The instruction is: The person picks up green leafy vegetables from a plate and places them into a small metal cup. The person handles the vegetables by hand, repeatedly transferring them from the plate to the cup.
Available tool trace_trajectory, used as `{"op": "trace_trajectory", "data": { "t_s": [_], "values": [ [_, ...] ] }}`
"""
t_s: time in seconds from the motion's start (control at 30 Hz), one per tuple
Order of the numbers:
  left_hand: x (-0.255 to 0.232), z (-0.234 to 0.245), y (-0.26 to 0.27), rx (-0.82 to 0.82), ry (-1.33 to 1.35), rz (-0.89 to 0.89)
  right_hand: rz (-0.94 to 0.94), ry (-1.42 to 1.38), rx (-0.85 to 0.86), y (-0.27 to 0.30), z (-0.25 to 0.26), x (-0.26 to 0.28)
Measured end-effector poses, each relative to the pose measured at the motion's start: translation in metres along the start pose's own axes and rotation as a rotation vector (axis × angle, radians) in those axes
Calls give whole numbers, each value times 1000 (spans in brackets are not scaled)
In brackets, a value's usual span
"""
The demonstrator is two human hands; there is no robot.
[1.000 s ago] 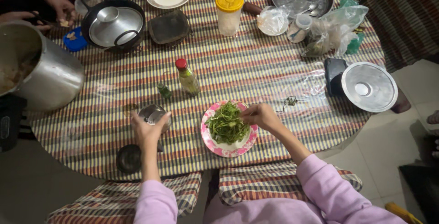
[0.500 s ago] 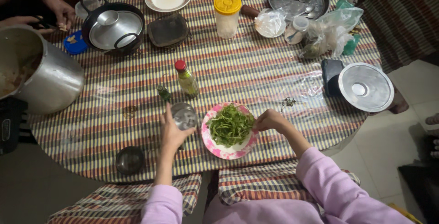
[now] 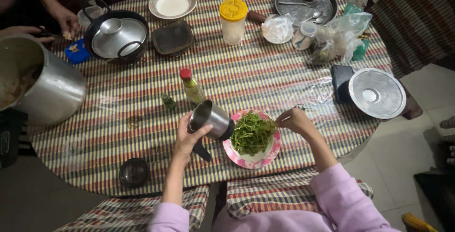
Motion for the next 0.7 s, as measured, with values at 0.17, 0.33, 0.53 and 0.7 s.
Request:
{"op": "trace_trajectory", "data": {
  "t_s": [0.17,0.33,0.53,0.7],
  "values": [
    [-12,-29,23,194,471,45,-66,-385,22,32,15,56],
    [-20,-54,44,317,638,105,71,-776,68,53,11,104],
    [-36,-62,58,305,714,59,-102,-1279,361,74,-44,143],
    [-54,-64,57,327,565,-94,-337,-1529,516,108,-56,171]
  ]
}}
Point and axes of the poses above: each hand's wrist, its own y-axis away from the middle knuckle, its own z-axis out of the back of the hand, x = y × z, the point moved 8 cm from there along -y, towards the middle knuckle, and after that the axes turned 3 degrees about -y, right-handed, at the moved point
